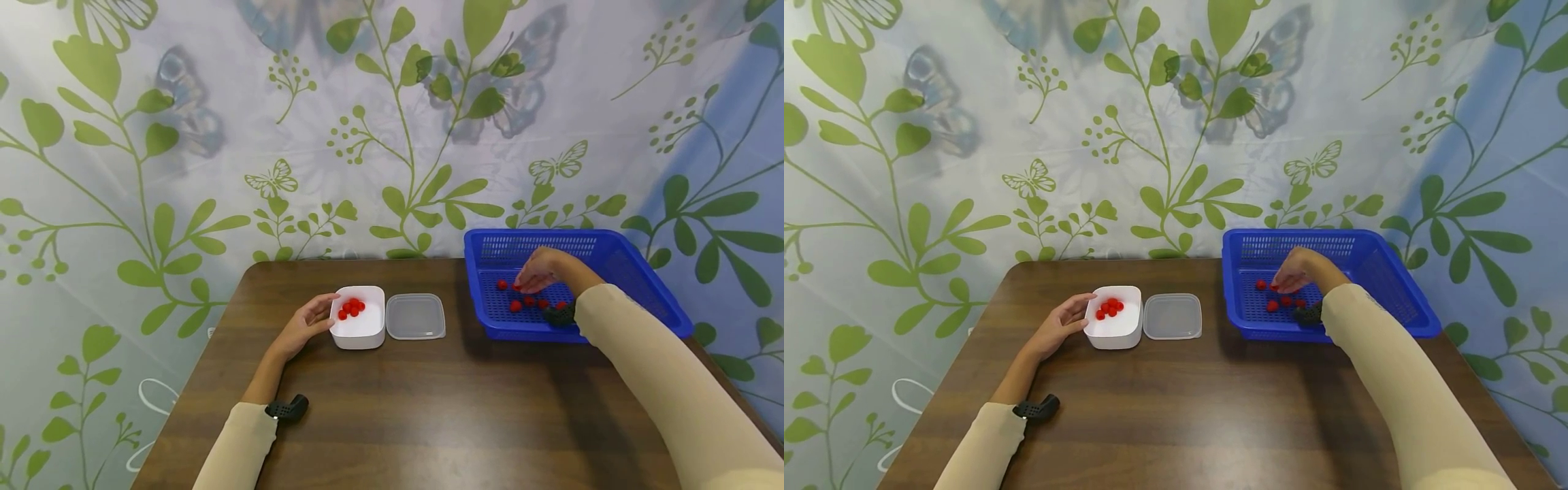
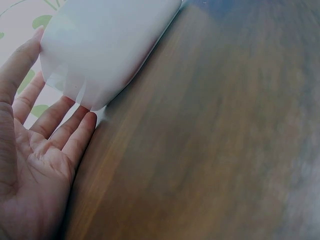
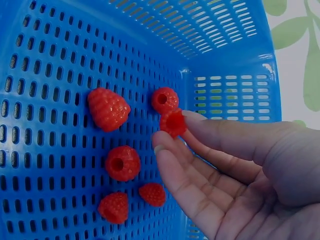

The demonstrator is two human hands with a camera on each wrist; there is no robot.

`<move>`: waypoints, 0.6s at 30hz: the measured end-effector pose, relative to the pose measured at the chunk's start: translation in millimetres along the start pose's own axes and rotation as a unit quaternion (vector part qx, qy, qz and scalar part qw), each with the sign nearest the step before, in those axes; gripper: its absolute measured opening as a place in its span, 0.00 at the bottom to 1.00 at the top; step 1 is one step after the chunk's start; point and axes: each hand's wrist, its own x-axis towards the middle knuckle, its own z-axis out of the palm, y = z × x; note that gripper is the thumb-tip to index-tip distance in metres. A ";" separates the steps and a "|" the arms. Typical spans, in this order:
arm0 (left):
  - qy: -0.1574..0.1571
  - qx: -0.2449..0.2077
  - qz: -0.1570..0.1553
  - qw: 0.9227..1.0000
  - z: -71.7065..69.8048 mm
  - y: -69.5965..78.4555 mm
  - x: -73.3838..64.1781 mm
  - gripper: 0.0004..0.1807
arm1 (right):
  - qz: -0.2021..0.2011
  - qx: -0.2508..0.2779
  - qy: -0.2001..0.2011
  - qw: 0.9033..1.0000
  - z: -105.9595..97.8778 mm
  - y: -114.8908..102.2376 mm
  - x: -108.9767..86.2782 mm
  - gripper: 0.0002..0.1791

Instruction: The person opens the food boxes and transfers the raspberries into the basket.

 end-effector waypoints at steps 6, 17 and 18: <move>0.000 0.002 -0.001 1.000 1.2 1.5 -0.1 0.29 | 0.016 0.007 -0.008 1.000 -3.2 2.0 1.5 0.12; 0.001 -0.006 -0.006 1.000 -1.2 -1.9 1.1 0.29 | 0.008 -0.009 -0.014 1.000 -6.4 0.6 -4.7 0.17; 0.000 -0.004 -0.005 1.000 -1.3 -2.1 0.7 0.29 | 0.002 -0.011 -0.016 1.000 -6.2 0.0 -5.9 0.17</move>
